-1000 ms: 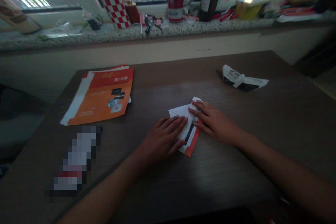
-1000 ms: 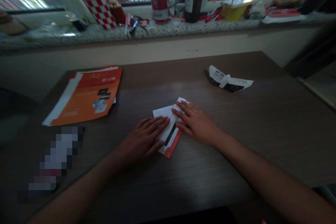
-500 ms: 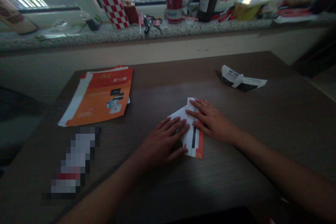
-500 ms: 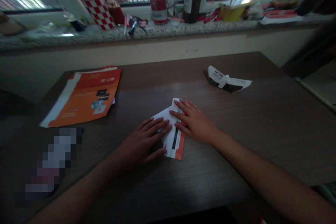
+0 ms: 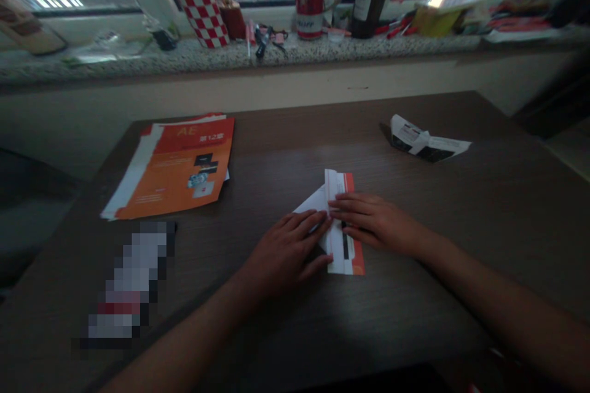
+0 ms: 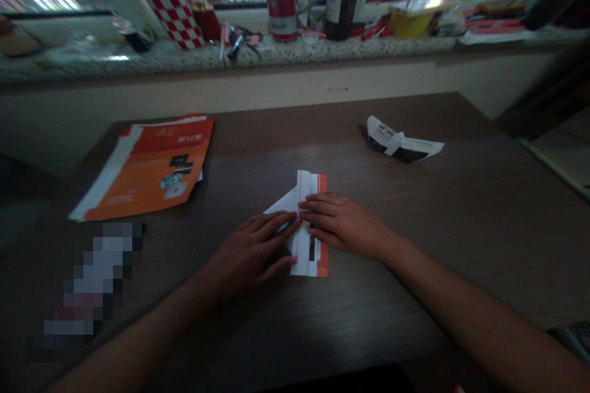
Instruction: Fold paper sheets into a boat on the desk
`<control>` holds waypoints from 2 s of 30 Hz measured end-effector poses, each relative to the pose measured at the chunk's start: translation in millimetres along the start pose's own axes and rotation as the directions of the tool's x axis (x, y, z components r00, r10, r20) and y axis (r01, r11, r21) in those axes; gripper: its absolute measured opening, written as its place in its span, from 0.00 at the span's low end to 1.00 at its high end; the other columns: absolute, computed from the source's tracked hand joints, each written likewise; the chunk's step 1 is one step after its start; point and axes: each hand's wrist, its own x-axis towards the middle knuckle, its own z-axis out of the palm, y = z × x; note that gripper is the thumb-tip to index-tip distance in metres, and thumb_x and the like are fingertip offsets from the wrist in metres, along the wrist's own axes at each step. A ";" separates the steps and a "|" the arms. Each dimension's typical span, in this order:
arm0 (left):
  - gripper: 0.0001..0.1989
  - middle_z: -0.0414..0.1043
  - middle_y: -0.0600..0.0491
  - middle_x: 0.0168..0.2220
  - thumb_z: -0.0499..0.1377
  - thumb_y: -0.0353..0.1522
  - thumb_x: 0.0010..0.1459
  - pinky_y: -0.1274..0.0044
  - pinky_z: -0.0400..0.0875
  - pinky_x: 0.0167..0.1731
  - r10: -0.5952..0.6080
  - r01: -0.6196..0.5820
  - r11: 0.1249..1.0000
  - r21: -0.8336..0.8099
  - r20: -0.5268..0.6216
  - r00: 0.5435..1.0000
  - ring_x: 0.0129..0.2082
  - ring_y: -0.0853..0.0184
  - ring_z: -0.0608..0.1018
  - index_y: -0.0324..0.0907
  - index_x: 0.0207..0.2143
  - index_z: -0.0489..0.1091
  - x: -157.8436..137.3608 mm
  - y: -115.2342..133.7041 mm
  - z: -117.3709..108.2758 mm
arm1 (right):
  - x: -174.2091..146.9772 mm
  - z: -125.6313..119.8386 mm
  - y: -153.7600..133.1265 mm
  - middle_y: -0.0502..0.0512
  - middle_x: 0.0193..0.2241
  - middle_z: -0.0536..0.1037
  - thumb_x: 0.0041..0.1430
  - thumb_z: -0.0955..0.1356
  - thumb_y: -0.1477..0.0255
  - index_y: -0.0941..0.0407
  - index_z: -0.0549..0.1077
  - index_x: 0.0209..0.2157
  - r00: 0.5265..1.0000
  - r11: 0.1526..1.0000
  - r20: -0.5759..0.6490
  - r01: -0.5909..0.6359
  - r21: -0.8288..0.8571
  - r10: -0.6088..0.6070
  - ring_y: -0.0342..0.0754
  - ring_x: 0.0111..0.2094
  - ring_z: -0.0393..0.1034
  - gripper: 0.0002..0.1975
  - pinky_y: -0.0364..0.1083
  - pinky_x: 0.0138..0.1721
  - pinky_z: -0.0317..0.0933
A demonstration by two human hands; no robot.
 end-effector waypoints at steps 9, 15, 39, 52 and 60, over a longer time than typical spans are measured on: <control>0.30 0.60 0.43 0.72 0.54 0.47 0.74 0.61 0.69 0.63 -0.046 0.045 0.998 -0.047 -0.020 0.999 0.66 0.53 0.71 0.40 0.69 0.62 -8.7 -6.9 -2.4 | -2.7 -1.9 -0.3 0.58 0.67 0.70 0.74 0.67 0.67 0.52 0.67 0.68 0.999 0.998 0.045 0.004 0.057 -0.007 0.53 0.70 0.61 0.24 0.61 0.69 0.60; 0.28 0.65 0.43 0.69 0.55 0.47 0.74 0.58 0.68 0.64 -0.038 0.037 0.999 -0.038 -0.035 0.999 0.67 0.52 0.69 0.42 0.68 0.64 -7.7 -10.1 -4.2 | -4.0 -1.3 -1.9 0.57 0.68 0.69 0.72 0.68 0.67 0.51 0.67 0.68 0.998 0.998 0.065 -0.021 0.053 0.018 0.54 0.70 0.61 0.26 0.62 0.69 0.59; 0.28 0.64 0.46 0.70 0.50 0.47 0.76 0.59 0.63 0.66 0.014 -0.014 1.000 0.004 -0.024 1.000 0.69 0.54 0.66 0.45 0.71 0.60 -5.7 -4.6 1.5 | -3.4 1.3 -10.3 0.59 0.70 0.67 0.73 0.66 0.66 0.51 0.65 0.69 0.996 0.998 0.067 -0.058 0.005 0.058 0.58 0.70 0.60 0.26 0.64 0.69 0.58; 0.30 0.64 0.46 0.70 0.46 0.48 0.77 0.62 0.66 0.65 0.022 -0.022 1.000 0.002 -0.007 1.000 0.68 0.54 0.67 0.41 0.72 0.57 -2.8 -3.1 4.0 | -5.6 4.6 -5.4 0.61 0.69 0.67 0.74 0.67 0.66 0.53 0.66 0.68 0.999 0.999 0.035 -0.027 -0.021 0.028 0.59 0.70 0.59 0.25 0.64 0.68 0.61; 0.29 0.63 0.44 0.70 0.47 0.47 0.77 0.62 0.70 0.63 0.009 -0.009 1.000 0.014 -0.025 1.000 0.66 0.55 0.70 0.42 0.72 0.59 -4.8 -2.5 2.7 | -5.5 7.6 -6.4 0.61 0.68 0.68 0.73 0.67 0.67 0.53 0.68 0.67 1.000 0.999 0.010 -0.030 -0.019 0.030 0.60 0.70 0.60 0.24 0.65 0.67 0.62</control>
